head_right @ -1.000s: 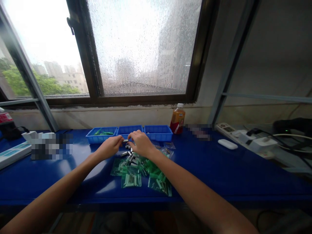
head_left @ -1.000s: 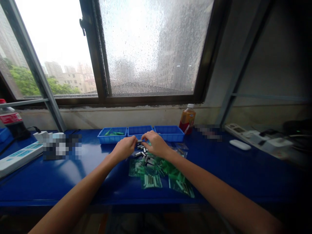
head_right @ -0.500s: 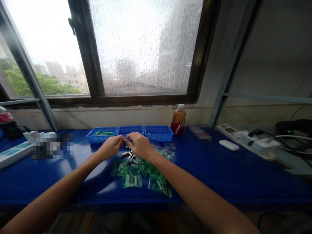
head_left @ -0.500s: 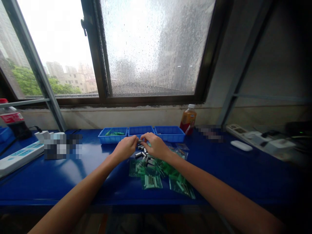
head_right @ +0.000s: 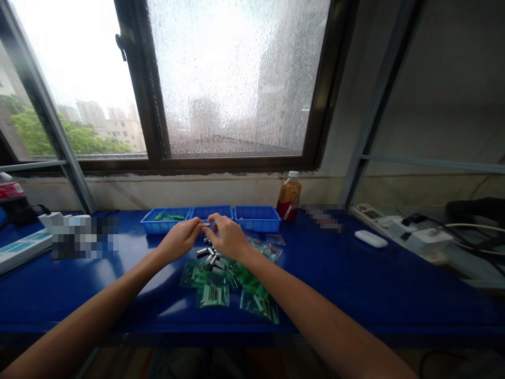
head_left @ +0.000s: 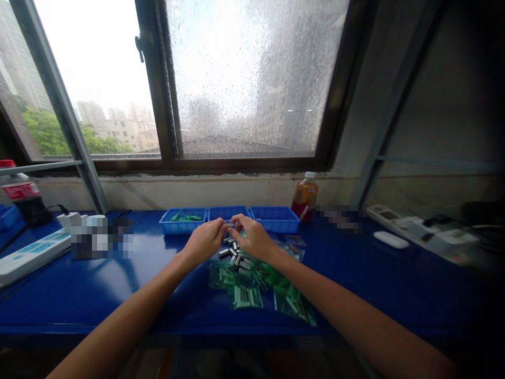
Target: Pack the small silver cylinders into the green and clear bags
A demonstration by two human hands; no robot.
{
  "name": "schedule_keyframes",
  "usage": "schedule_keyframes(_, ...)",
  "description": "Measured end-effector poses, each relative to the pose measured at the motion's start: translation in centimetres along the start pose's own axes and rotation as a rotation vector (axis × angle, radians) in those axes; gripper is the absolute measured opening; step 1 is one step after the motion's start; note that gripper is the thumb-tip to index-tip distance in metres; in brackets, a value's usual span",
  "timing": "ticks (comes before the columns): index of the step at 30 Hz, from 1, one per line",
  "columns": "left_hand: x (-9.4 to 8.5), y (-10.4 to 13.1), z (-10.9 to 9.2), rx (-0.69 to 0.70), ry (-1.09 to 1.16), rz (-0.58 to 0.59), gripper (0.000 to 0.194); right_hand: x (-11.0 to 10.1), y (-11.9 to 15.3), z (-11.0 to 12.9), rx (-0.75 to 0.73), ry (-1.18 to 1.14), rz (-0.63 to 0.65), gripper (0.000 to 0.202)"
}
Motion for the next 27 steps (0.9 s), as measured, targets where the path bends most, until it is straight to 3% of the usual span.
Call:
schedule_keyframes(7, -0.2, 0.1, -0.4, 0.002, 0.047, 0.004, 0.028, -0.5, -0.1, 0.6, -0.052, 0.019, -0.018, 0.005)
schedule_keyframes(11, -0.6, 0.1, -0.8, 0.071, 0.130, -0.080, 0.018, -0.7, -0.2, 0.5, -0.031, 0.049, -0.024, 0.019)
schedule_keyframes(16, -0.4, 0.1, -0.8, 0.151, 0.144, -0.083, 0.012, -0.7, -0.3, 0.4, -0.018, 0.049, -0.019, 0.028)
schedule_keyframes(27, -0.7, -0.2, -0.3, 0.051, 0.083, -0.054, 0.030, -1.1, 0.0, 0.8, -0.057, -0.038, -0.045, 0.012)
Point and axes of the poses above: each hand's wrist, its own y-axis away from the middle knuckle, its own x-axis out of the palm, z = x × y, the point moved 6 cm from there along -y, towards the middle knuckle, and after that the axes turned 9 degrees about y, right-handed, at the moved point
